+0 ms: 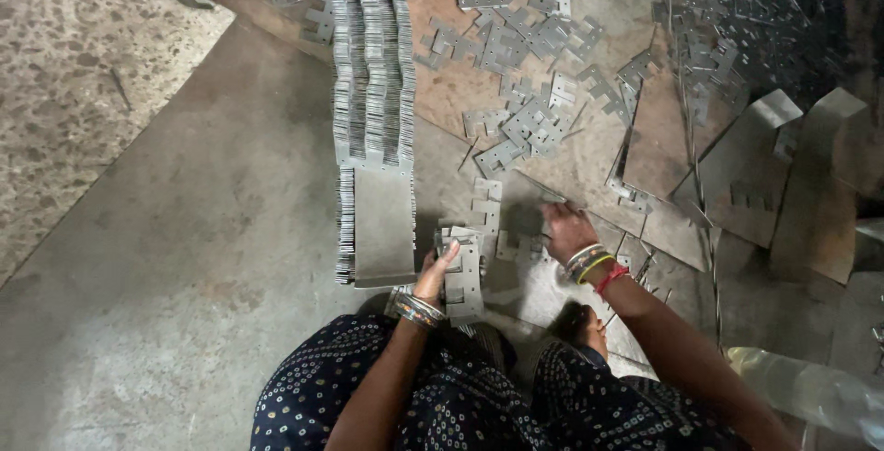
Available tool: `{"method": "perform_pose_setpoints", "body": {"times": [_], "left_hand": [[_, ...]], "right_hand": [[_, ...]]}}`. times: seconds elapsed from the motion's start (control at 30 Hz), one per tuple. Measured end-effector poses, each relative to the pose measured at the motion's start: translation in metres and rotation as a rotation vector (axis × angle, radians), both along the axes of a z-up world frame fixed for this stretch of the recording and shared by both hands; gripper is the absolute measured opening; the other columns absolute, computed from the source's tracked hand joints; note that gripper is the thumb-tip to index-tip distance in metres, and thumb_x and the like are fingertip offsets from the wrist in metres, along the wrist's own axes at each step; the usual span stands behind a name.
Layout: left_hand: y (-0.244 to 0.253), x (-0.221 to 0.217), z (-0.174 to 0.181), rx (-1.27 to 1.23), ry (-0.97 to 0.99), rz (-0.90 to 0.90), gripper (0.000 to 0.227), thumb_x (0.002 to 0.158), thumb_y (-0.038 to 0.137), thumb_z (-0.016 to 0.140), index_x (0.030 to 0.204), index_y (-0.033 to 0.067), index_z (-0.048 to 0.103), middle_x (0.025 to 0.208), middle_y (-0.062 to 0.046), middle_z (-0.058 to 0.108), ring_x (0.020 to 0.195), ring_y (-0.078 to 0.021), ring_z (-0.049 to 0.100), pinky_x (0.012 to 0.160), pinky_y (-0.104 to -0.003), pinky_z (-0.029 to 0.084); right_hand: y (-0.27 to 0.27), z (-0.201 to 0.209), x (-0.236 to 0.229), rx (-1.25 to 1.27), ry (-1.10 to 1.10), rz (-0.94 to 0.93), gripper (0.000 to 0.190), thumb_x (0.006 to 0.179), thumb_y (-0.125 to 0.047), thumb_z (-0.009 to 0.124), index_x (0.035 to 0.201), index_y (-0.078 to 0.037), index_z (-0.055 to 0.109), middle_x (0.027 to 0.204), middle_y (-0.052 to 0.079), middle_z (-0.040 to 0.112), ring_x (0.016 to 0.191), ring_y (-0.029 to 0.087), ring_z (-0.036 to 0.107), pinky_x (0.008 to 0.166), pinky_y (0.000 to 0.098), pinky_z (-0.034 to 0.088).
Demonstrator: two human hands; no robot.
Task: The person sits on the floor and repeatedly picks up small metal brackets from a scattered pile, aligns them, and stacks them into neat piles. The person continues this repetitive stacking process throughout the clip.
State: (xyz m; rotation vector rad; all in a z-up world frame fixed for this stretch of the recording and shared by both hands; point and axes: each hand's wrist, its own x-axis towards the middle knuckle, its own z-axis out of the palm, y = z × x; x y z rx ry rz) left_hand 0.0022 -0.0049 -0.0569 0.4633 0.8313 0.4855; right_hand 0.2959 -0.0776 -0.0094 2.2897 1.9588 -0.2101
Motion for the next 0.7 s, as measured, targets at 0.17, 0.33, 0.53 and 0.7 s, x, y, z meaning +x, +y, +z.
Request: {"method": "perform_pose_setpoints", "body": {"times": [0.17, 0.33, 0.53, 0.7], "left_hand": [[0.003, -0.004, 0.023, -0.045, -0.025, 0.007, 0.063, 0.082, 0.05, 0.077, 0.124, 0.0049, 0.065, 0.099, -0.011, 0.073, 0.08, -0.0236, 0.073, 0.07, -0.04, 0.064], [0.002, -0.007, 0.039, -0.058, -0.079, 0.005, 0.058, 0.08, 0.042, 0.08, 0.122, 0.0046, 0.064, 0.096, -0.013, 0.074, 0.075, -0.0254, 0.075, 0.067, -0.042, 0.064], [0.006, -0.007, 0.037, -0.013, -0.043, 0.015, 0.059, 0.084, 0.039, 0.08, 0.125, -0.0004, 0.063, 0.092, -0.013, 0.075, 0.069, -0.0251, 0.075, 0.061, -0.039, 0.064], [0.003, -0.001, 0.026, -0.038, -0.03, 0.011, 0.058, 0.085, 0.046, 0.075, 0.126, 0.0075, 0.063, 0.097, -0.007, 0.074, 0.076, -0.019, 0.073, 0.066, -0.035, 0.062]], "right_hand": [[-0.003, -0.018, 0.015, -0.198, 0.344, -0.345, 0.061, 0.077, -0.026, 0.076, 0.133, -0.01, 0.058, 0.116, 0.016, 0.072, 0.115, 0.034, 0.066, 0.104, 0.0431, 0.055], [-0.011, -0.025, 0.013, -0.011, 0.167, -0.13, 0.073, 0.061, -0.032, 0.091, 0.122, -0.005, 0.06, 0.105, 0.017, 0.072, 0.102, 0.038, 0.066, 0.093, 0.0471, 0.053], [0.007, 0.018, 0.017, -0.148, 0.385, -0.234, 0.055, 0.064, -0.035, 0.09, 0.11, -0.011, 0.071, 0.1, 0.014, 0.074, 0.092, 0.034, 0.072, 0.087, 0.0457, 0.058], [0.03, 0.105, -0.022, -0.013, 0.055, 0.275, 0.044, 0.061, -0.036, 0.086, 0.099, -0.018, 0.075, 0.096, 0.008, 0.076, 0.093, 0.034, 0.07, 0.087, 0.0572, 0.054]]}}
